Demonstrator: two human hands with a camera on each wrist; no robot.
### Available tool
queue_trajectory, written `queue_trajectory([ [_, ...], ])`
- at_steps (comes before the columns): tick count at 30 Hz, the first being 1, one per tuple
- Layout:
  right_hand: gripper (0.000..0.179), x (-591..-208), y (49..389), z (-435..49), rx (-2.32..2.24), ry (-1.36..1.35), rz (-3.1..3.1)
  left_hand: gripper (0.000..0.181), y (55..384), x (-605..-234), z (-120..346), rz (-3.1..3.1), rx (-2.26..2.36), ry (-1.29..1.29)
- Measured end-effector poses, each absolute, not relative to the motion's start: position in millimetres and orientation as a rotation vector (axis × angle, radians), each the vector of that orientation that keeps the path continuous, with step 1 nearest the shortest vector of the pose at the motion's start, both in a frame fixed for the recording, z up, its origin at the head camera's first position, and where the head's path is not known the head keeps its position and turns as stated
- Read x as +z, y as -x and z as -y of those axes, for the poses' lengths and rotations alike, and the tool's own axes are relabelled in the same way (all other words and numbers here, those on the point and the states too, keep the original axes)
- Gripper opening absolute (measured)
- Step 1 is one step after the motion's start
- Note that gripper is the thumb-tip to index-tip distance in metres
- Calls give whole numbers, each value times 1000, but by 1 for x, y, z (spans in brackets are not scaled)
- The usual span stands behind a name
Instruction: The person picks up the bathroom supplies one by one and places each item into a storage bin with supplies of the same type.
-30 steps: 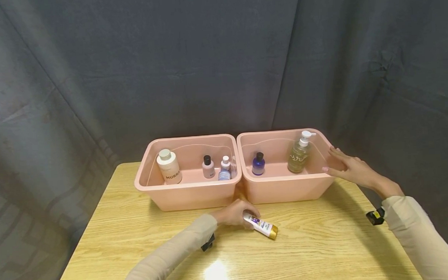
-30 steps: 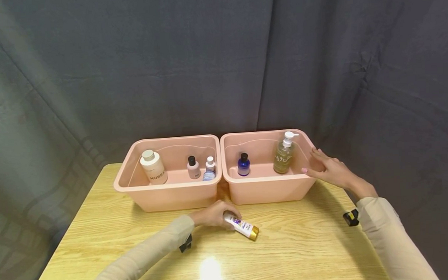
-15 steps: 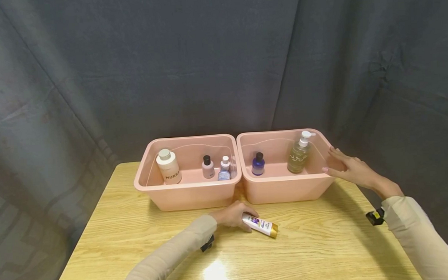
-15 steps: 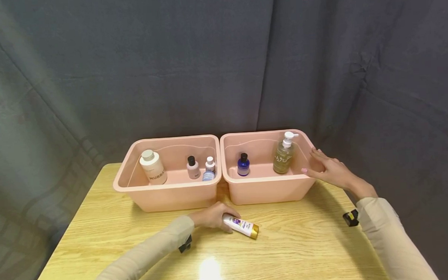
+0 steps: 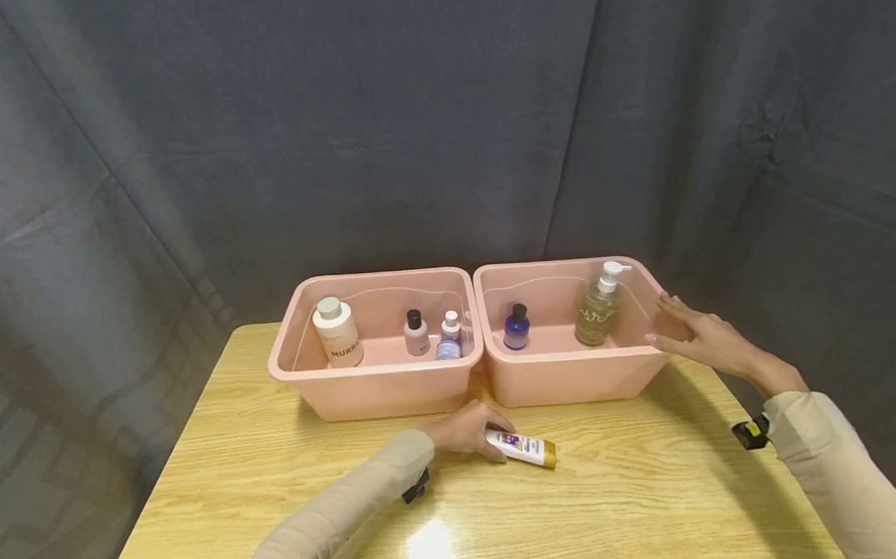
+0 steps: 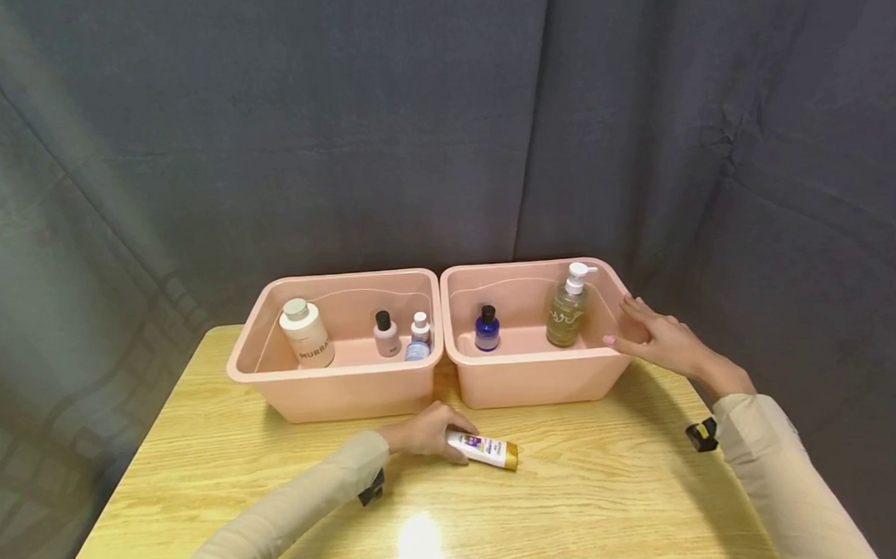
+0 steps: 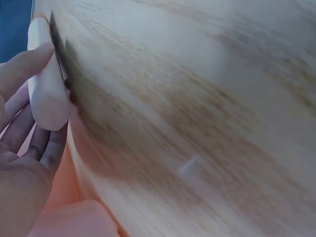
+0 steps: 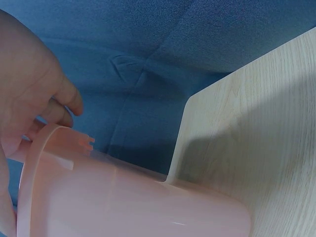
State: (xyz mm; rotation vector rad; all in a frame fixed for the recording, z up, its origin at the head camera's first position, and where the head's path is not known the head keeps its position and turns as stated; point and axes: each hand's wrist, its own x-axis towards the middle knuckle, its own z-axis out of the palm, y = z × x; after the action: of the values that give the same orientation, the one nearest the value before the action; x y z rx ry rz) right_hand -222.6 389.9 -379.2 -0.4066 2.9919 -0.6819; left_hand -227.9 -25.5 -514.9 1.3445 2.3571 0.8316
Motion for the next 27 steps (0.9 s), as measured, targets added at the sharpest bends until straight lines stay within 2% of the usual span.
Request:
queue_trajectory([
  [27, 92, -378, 223, -388, -696, 349, -2960, 47, 222, -477, 14, -2427, 812, -1362],
])
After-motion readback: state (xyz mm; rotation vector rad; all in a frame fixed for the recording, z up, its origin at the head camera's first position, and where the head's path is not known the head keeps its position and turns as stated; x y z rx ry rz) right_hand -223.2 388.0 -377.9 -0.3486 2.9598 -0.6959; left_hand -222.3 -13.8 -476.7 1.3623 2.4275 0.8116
